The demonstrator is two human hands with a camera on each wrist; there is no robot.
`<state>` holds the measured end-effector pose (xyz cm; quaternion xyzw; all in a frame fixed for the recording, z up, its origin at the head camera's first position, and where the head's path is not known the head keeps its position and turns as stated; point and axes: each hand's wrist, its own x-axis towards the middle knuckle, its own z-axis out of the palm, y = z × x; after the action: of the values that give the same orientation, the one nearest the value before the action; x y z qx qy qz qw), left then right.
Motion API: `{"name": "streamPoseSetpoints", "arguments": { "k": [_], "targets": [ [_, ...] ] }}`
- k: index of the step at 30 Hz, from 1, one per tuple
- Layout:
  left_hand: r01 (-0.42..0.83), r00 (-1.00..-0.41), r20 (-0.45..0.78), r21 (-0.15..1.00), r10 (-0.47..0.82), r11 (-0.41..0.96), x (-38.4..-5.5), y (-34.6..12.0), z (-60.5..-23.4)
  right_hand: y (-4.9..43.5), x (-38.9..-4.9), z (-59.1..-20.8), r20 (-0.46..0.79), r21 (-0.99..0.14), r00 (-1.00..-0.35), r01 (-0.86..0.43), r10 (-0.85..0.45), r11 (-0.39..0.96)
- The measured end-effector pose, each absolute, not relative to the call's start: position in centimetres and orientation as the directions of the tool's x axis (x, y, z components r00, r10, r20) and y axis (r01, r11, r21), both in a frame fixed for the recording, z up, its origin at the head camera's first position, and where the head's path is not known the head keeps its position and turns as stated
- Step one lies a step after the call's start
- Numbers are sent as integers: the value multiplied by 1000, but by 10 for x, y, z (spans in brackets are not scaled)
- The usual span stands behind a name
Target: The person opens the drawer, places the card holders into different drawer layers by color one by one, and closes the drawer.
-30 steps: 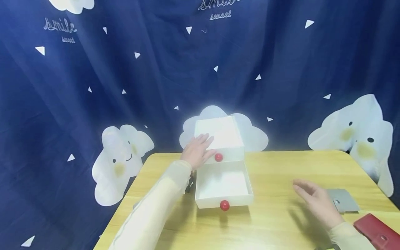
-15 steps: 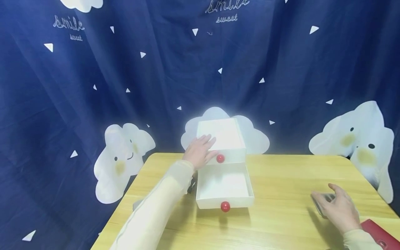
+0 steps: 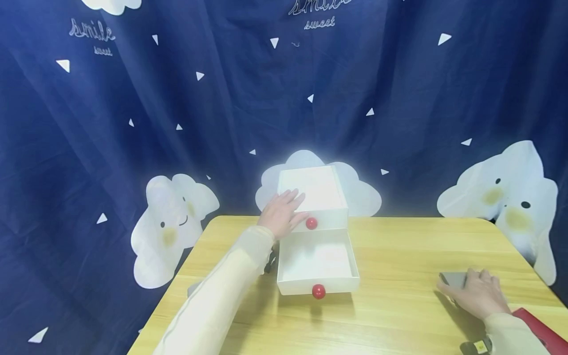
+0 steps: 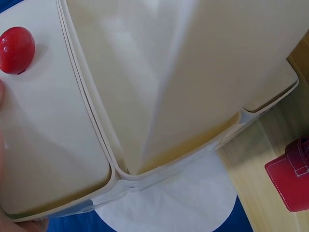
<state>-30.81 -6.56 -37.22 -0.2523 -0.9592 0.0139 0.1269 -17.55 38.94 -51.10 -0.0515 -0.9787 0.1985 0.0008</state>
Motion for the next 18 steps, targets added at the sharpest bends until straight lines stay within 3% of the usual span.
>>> {"name": "streamPoseSetpoints", "arguments": {
  "k": [18],
  "targets": [
    [482, -840, 237, -87, 488, 872, -309, -66, -372, 395, -179, -518, -48, -346, -996, 92, 80, 934]
  ]
}}
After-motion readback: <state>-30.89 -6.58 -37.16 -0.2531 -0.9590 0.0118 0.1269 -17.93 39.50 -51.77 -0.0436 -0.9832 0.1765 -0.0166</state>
